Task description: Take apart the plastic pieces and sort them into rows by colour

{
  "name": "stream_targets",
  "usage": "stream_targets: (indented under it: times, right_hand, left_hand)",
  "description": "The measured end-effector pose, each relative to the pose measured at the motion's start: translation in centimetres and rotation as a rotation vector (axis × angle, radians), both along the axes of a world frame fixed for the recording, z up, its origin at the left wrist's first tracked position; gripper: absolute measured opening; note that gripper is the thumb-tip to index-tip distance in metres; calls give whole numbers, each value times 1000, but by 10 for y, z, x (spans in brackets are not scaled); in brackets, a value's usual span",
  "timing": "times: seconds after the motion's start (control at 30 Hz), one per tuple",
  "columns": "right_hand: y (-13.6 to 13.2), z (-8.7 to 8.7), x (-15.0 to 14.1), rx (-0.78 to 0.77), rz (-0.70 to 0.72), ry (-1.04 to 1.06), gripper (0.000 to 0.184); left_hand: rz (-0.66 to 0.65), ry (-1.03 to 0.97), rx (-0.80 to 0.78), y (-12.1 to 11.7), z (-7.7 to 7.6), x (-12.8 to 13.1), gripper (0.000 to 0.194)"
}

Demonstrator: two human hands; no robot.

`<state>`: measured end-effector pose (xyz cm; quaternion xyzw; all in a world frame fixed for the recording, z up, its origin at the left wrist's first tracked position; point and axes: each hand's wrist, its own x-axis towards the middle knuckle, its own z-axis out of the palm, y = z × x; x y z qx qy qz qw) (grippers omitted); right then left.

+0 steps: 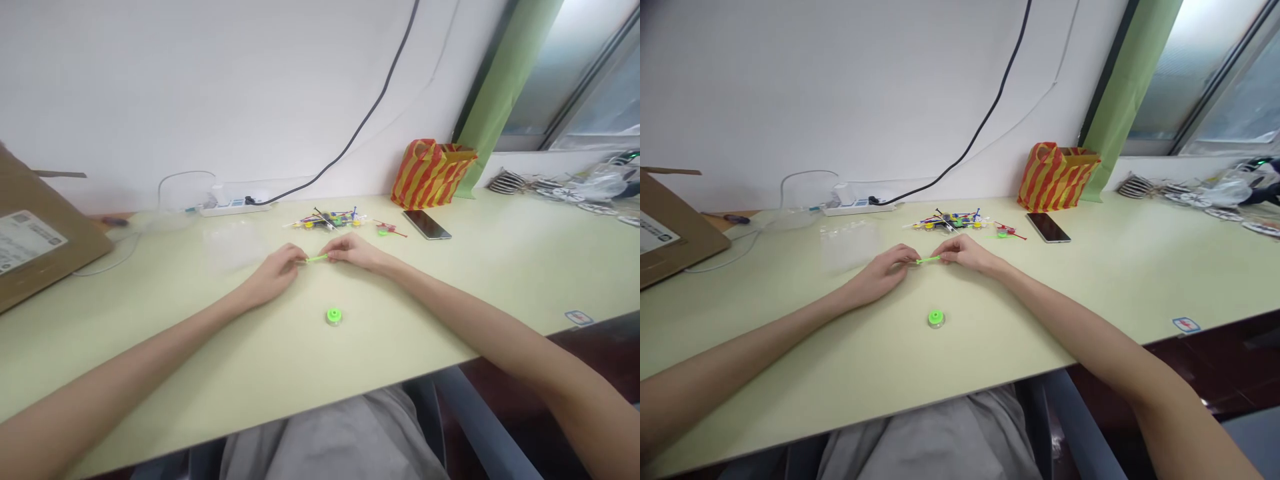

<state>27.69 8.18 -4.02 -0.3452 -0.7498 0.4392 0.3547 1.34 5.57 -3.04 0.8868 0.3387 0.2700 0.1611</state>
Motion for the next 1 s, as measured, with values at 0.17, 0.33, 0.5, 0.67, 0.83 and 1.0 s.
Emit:
stream_targets:
  times: [0.17, 0.33, 0.5, 0.67, 0.83, 1.0]
  right_hand:
    - [7, 5, 4, -20, 65, -20, 21]
    - [15, 1, 0, 404, 73, -400, 22]
    - [16, -12, -11, 633, -83, -458, 19]
    - [1, -7, -9, 648, -216, -369, 17]
    - [-12, -4, -15, 516, -132, -411, 8]
    - [-16, -4, -19, 461, -34, -246, 8]
  left_hand:
    - [-33, 107, -41, -24, 2, -2, 41]
    - [-39, 160, -23, -28, 0, 0, 38]
    - [-60, 247, 37, -30, -3, -4, 41]
    - [-5, 323, 34, -30, -2, -8, 50]
    - [11, 358, 29, -30, -3, -9, 54]
    - [-21, 367, 51, -29, -4, -9, 52]
